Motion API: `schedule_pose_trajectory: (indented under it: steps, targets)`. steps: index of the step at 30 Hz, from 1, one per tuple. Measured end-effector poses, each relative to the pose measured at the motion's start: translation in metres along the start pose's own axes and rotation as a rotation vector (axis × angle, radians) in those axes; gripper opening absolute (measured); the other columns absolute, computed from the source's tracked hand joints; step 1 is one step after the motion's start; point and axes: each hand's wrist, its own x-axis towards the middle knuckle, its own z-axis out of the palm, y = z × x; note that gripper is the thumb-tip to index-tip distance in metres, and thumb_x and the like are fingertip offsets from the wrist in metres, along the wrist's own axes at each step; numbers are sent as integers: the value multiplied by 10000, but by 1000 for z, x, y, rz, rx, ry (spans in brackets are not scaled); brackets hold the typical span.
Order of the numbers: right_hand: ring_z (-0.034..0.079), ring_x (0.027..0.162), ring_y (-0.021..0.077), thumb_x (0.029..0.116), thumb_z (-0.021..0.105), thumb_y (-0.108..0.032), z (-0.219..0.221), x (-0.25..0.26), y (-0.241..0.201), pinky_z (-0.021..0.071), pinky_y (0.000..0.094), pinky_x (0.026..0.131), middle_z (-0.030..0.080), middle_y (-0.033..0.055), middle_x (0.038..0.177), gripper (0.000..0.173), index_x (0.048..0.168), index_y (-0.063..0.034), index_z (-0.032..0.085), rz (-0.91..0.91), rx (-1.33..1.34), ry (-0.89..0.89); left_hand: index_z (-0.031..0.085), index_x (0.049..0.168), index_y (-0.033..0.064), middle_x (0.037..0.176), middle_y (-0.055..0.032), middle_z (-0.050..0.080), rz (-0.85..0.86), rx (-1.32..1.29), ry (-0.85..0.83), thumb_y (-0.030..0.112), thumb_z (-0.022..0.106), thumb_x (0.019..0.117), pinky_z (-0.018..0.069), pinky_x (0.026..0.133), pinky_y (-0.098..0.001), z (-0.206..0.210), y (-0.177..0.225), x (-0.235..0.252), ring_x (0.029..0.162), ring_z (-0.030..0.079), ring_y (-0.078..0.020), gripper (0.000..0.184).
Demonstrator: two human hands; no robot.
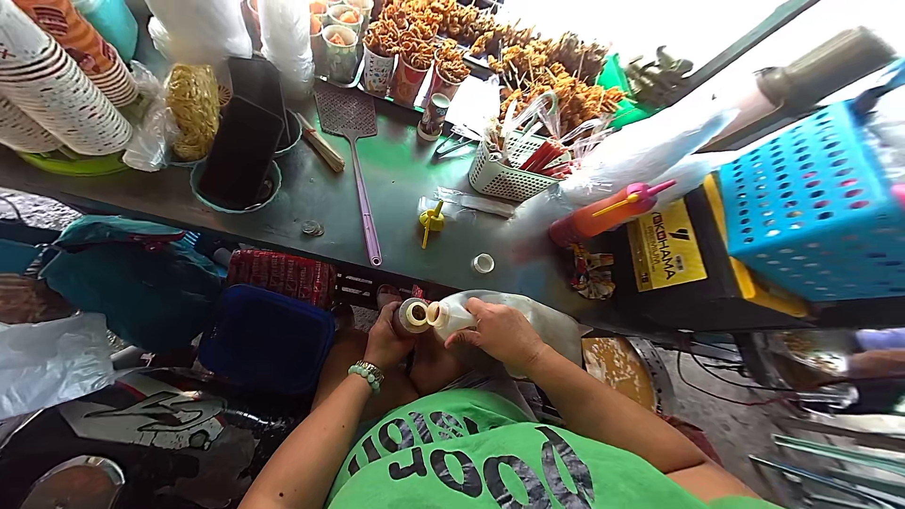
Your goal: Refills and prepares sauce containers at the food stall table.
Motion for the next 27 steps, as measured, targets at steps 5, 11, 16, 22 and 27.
schedule_pose_trajectory:
  steps: [5,11,16,22,27]
  targets:
    - [652,843,352,854,785,-494,-11,-12,36,504,546,767,654,210,866,598,1006,64,635,-67,210,54,495,1362,-115,1255,-242,662,52,-22,-10,73,901,663,501,1063,-423,2,8,-3,1185,657,-279,830]
    - [656,772,88,710,866,-477,-5,-51,101,545,309,724,709,60,832,560,943,7,706,-70,553,512,513,1328,-130,1219,-223,681,166,-21,50,70,915,604,522,1034,-375,-13,13,-13,1145,675,-223,852]
    - [641,723,-40,738,835,-542,-24,-87,127,571,204,677,689,-90,815,553,945,-51,687,105,788,936,519,1311,-133,1210,-192,688,200,22,96,110,913,590,521,1021,-286,-40,27,-26,1138,668,-132,857]
    - [586,581,-77,833,792,-392,-70,-101,135,527,152,533,628,-198,712,292,913,-149,651,121,867,1171,483,1309,-176,1242,-206,663,277,-17,146,184,941,609,519,1040,-258,-57,45,-30,1169,652,-114,911]
    - [532,526,-64,828,794,-237,-88,-74,137,486,148,516,577,-188,653,178,870,-213,623,155,975,1204,465,1300,-171,1226,-165,673,304,-83,188,121,951,587,555,1018,-290,-56,76,-20,1148,670,-134,911]
